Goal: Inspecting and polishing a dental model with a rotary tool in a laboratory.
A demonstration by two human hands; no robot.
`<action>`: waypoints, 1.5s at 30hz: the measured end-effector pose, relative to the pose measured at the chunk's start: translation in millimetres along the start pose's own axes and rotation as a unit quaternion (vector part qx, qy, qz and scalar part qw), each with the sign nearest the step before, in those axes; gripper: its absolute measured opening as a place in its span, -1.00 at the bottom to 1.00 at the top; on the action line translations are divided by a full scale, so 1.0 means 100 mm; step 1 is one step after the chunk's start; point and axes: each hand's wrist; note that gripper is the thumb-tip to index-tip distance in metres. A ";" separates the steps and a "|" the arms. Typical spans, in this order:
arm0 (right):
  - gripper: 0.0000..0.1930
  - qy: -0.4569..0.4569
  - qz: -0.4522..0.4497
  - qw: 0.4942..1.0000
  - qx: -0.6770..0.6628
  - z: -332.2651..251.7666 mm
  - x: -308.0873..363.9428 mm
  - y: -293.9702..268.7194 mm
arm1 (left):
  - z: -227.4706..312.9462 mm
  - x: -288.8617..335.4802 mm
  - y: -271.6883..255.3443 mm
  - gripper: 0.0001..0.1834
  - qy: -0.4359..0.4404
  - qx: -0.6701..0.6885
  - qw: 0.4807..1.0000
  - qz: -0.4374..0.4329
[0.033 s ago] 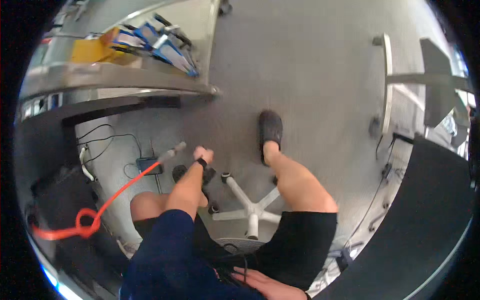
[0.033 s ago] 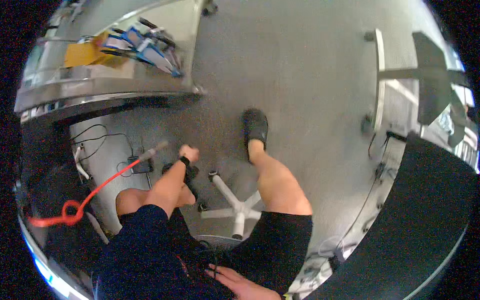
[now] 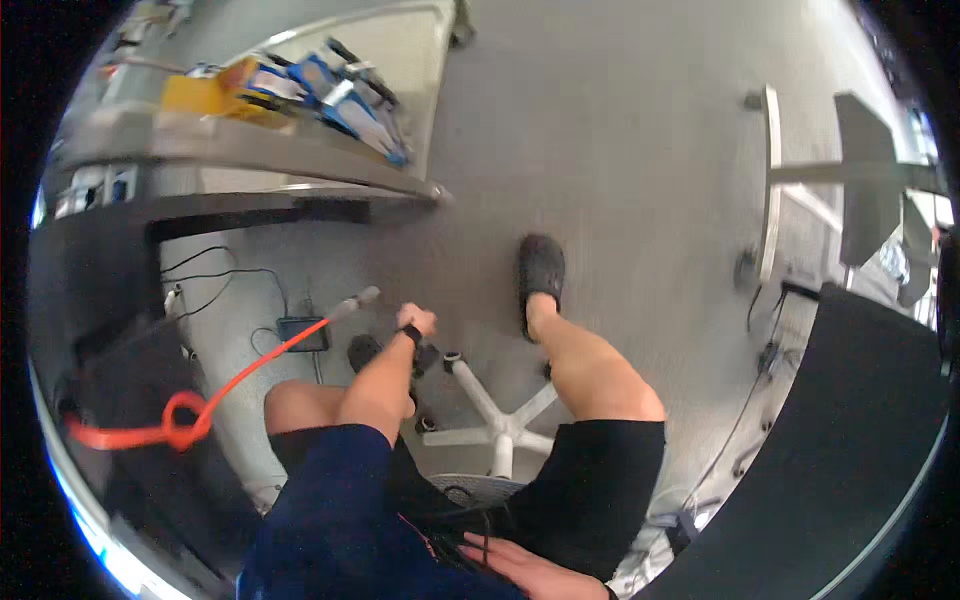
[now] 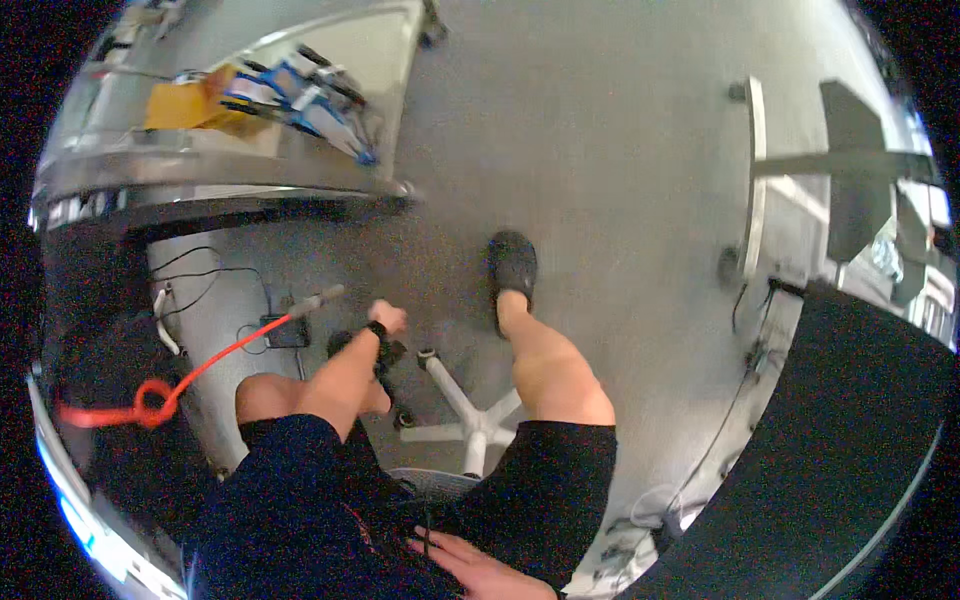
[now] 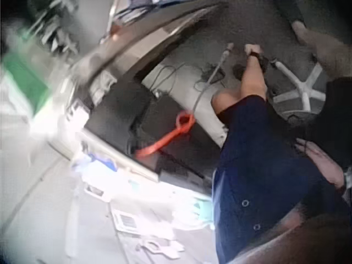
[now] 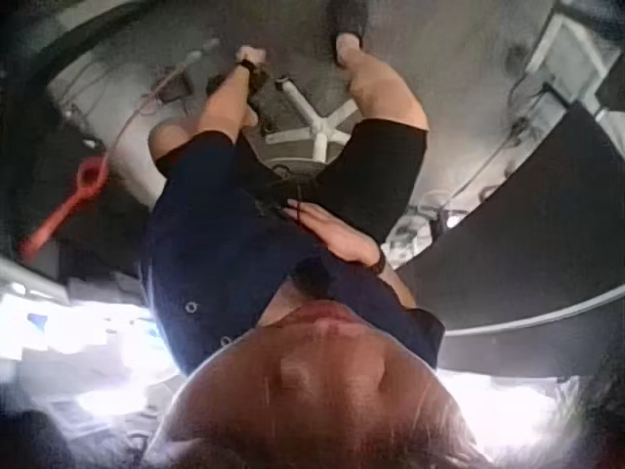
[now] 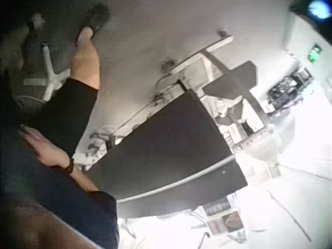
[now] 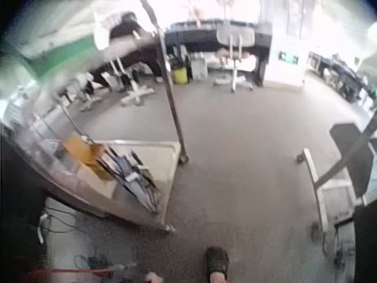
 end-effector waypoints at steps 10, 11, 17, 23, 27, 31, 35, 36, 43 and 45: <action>-0.19 -0.045 -0.169 0.967 0.187 -0.42 0.44 0.47 | -0.49 1.82 -0.43 -0.80 0.168 0.428 0.888 0.024; -0.41 -0.086 -0.173 0.946 0.258 -0.44 0.46 0.53 | -0.68 2.05 -0.49 -0.79 0.182 0.461 0.868 0.036; -0.45 -0.124 -0.299 0.875 0.359 -0.71 0.50 1.09 | -1.76 3.86 -0.23 -0.75 0.209 0.671 0.698 0.135; -0.50 -0.079 -0.350 0.799 0.483 -1.28 0.15 1.45 | -2.45 5.83 0.53 -0.79 0.231 0.688 0.637 0.260; -0.70 -0.195 -0.157 0.918 0.308 -1.38 -0.14 1.81 | -2.53 6.60 0.59 -0.69 0.276 0.713 0.551 0.334; -0.85 -0.293 -0.271 0.829 0.393 -1.45 -0.55 2.01 | -2.67 6.61 0.41 -0.63 0.287 0.789 0.496 0.221; -0.89 -0.310 -0.361 0.777 0.413 -1.59 -1.11 2.09 | -2.93 6.29 0.42 -0.59 0.363 0.797 0.454 0.166; -0.89 -0.349 -0.373 0.747 0.425 -1.75 -1.26 2.08 | -3.01 6.20 0.48 -0.57 0.338 0.768 0.500 0.213; -0.58 -0.361 -0.121 0.785 0.490 -3.33 -2.91 2.81 | -3.19 5.92 1.20 -0.66 0.215 0.682 0.632 0.299; -0.63 -0.399 -0.224 0.770 0.444 -3.30 -3.37 3.22 | -3.13 5.89 1.34 -0.67 0.234 0.760 0.577 0.185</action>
Point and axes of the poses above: each hand's wrist, its own x-axis away from the middle knuckle, its own y-axis out of the palm, z = x × y, and after that the axes turned 12 degrees about -y, right-handed
